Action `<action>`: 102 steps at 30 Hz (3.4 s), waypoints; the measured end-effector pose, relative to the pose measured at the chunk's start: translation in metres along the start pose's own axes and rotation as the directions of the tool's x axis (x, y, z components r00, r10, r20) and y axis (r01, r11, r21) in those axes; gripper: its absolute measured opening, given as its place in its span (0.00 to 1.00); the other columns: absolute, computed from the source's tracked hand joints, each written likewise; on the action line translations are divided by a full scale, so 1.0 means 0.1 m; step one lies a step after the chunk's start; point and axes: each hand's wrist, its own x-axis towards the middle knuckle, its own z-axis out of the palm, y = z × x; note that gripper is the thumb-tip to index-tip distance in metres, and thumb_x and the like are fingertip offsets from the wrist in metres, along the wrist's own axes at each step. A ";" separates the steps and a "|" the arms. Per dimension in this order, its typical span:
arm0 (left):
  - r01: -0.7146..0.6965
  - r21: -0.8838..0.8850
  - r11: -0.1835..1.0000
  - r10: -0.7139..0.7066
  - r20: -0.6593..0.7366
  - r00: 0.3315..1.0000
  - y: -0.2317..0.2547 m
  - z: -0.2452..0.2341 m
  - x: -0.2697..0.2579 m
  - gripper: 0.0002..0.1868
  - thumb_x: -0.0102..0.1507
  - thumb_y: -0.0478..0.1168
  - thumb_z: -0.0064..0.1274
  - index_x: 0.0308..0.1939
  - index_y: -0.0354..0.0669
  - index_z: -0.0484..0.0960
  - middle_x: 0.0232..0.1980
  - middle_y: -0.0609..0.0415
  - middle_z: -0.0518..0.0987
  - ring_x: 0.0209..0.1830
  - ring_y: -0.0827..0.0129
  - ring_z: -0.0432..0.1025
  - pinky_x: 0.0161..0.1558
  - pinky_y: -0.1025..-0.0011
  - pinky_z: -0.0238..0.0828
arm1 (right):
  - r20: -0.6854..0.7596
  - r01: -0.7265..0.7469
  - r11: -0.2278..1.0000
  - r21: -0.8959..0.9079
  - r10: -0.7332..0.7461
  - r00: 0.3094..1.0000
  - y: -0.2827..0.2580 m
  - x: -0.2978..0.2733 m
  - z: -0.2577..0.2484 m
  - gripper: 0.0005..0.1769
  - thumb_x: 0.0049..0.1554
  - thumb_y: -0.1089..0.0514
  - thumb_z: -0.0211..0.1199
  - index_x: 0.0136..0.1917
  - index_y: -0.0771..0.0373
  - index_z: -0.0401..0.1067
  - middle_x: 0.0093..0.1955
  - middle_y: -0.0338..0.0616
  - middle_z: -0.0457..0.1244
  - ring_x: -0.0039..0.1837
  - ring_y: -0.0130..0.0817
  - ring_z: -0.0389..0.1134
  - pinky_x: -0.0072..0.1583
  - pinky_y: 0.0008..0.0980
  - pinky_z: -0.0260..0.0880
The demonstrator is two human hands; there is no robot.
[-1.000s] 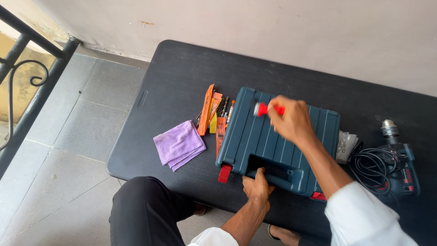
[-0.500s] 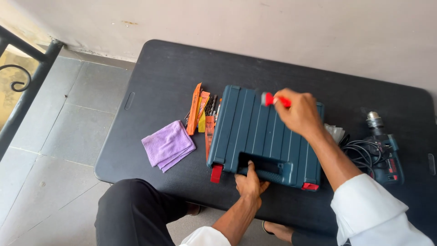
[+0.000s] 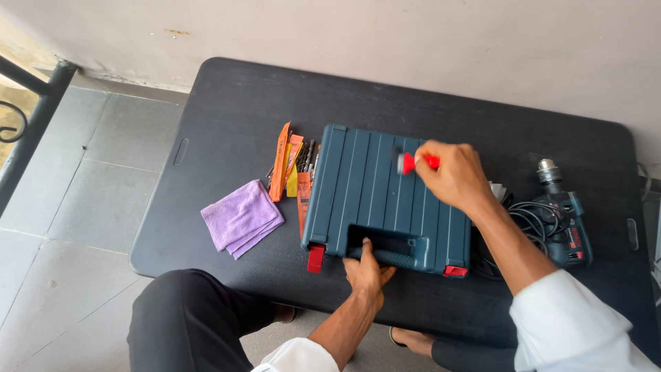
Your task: Cleaning a drill bit case using a cloth and a brush.
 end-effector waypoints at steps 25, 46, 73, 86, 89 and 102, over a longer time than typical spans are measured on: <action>-0.024 -0.025 0.999 0.025 0.021 0.999 -0.09 -0.02 0.10 0.40 0.68 0.53 0.46 0.76 0.47 0.43 0.66 0.36 0.69 0.52 0.44 0.78 0.51 0.55 0.85 | 0.012 -0.169 0.985 -0.023 0.169 0.986 0.39 -0.09 -0.25 0.11 0.57 0.55 0.64 0.49 0.61 0.82 0.32 0.46 0.70 0.33 0.34 0.70 0.39 0.36 0.70; -0.065 -0.025 0.998 0.066 0.027 0.997 -0.12 0.01 0.19 0.37 0.68 0.55 0.46 0.71 0.37 0.52 0.62 0.33 0.73 0.50 0.43 0.80 0.48 0.56 0.85 | 0.184 -0.250 0.966 -0.071 0.259 0.948 0.37 -0.57 -0.77 0.09 0.59 0.55 0.64 0.49 0.58 0.82 0.27 0.43 0.68 0.26 0.27 0.65 0.32 0.31 0.61; -0.354 -0.232 0.906 0.402 0.214 0.890 2.32 -1.25 -0.67 0.22 0.66 0.45 0.48 0.62 0.39 0.73 0.43 0.50 0.76 0.36 0.63 0.79 0.35 0.71 0.75 | 0.284 -0.283 0.122 0.951 0.008 0.959 -1.55 -0.51 0.92 0.25 0.56 0.64 0.65 0.66 0.65 0.65 0.50 0.46 0.67 0.44 0.32 0.70 0.48 0.33 0.72; -0.343 -0.309 0.887 0.362 0.004 0.932 2.83 -1.76 0.06 0.27 0.64 0.52 0.51 0.62 0.39 0.73 0.44 0.51 0.77 0.45 0.65 0.72 0.47 0.64 0.71 | 0.512 -0.530 0.004 0.848 0.252 0.821 -2.06 0.20 2.46 0.14 0.54 0.59 0.71 0.53 0.63 0.73 0.43 0.44 0.71 0.34 0.21 0.59 0.38 0.22 0.58; -0.343 -0.351 0.871 0.341 -0.069 0.937 2.95 -1.78 0.11 0.28 0.63 0.51 0.52 0.62 0.39 0.73 0.44 0.51 0.76 0.46 0.64 0.71 0.47 0.63 0.70 | 0.551 -0.573 -0.013 0.819 0.295 0.781 -2.09 0.30 2.71 0.14 0.54 0.58 0.72 0.51 0.63 0.73 0.42 0.45 0.71 0.33 0.21 0.59 0.37 0.23 0.60; -0.369 -0.583 0.724 0.347 -0.155 0.925 3.17 -1.61 0.13 0.29 0.63 0.48 0.52 0.63 0.34 0.71 0.47 0.46 0.76 0.46 0.61 0.74 0.48 0.63 0.74 | 0.504 -0.627 0.266 0.732 0.408 0.761 -1.91 0.57 3.49 0.14 0.56 0.64 0.67 0.56 0.67 0.72 0.44 0.46 0.70 0.40 0.28 0.71 0.38 0.27 0.70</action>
